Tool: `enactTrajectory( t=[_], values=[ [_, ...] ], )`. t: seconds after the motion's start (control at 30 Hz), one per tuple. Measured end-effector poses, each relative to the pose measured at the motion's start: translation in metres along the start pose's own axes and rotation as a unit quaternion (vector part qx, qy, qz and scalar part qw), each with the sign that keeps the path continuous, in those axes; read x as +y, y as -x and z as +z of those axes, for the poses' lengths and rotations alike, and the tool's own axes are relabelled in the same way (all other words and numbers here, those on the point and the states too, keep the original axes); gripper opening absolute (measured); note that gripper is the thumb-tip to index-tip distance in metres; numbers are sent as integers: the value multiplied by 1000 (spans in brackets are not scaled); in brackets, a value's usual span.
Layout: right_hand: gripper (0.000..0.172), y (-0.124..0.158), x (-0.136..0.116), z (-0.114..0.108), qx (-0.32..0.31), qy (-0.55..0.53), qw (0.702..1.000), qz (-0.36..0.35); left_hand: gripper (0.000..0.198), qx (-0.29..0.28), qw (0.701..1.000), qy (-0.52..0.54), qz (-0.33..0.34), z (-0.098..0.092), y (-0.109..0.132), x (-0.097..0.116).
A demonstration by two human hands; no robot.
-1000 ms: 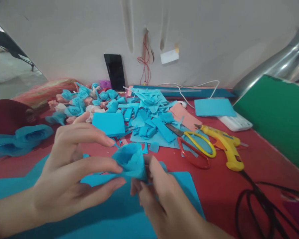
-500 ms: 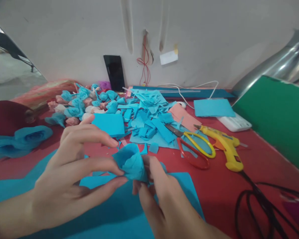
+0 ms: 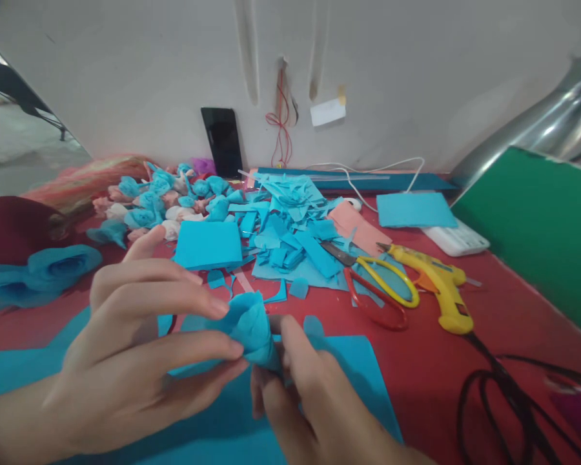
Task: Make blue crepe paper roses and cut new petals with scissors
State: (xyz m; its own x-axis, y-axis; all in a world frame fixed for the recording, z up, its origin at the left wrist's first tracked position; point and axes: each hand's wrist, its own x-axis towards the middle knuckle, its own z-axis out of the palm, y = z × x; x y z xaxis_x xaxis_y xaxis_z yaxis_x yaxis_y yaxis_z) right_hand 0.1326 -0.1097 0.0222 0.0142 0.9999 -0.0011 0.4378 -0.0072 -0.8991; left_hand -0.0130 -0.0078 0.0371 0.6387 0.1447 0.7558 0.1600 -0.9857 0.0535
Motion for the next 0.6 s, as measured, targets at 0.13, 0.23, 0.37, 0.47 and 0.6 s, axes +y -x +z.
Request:
enactTrajectory(
  t=[0.13, 0.23, 0.37, 0.47, 0.6],
  values=[
    [21, 1, -7, -4, -16, 2, 1000, 20, 8, 6, 1000, 3, -17, 4, 1, 1],
    [26, 2, -7, -4, -20, -1, 1000, 24, 7, 5, 1000, 14, -25, 5, 3, 1],
    [32, 5, -3, 0, -4, 0, 1000, 20, 9, -4, 999, 33, -31, 4, 5, 2],
    [31, 5, -3, -1, -3, -8, 1000, 15, 10, -21, 998, 44, -34, 1, 5, 2],
    [27, 4, -5, -5, -23, -16, 999, 21, 13, -18, 999, 39, -2, -1, 3, 0]
  ],
)
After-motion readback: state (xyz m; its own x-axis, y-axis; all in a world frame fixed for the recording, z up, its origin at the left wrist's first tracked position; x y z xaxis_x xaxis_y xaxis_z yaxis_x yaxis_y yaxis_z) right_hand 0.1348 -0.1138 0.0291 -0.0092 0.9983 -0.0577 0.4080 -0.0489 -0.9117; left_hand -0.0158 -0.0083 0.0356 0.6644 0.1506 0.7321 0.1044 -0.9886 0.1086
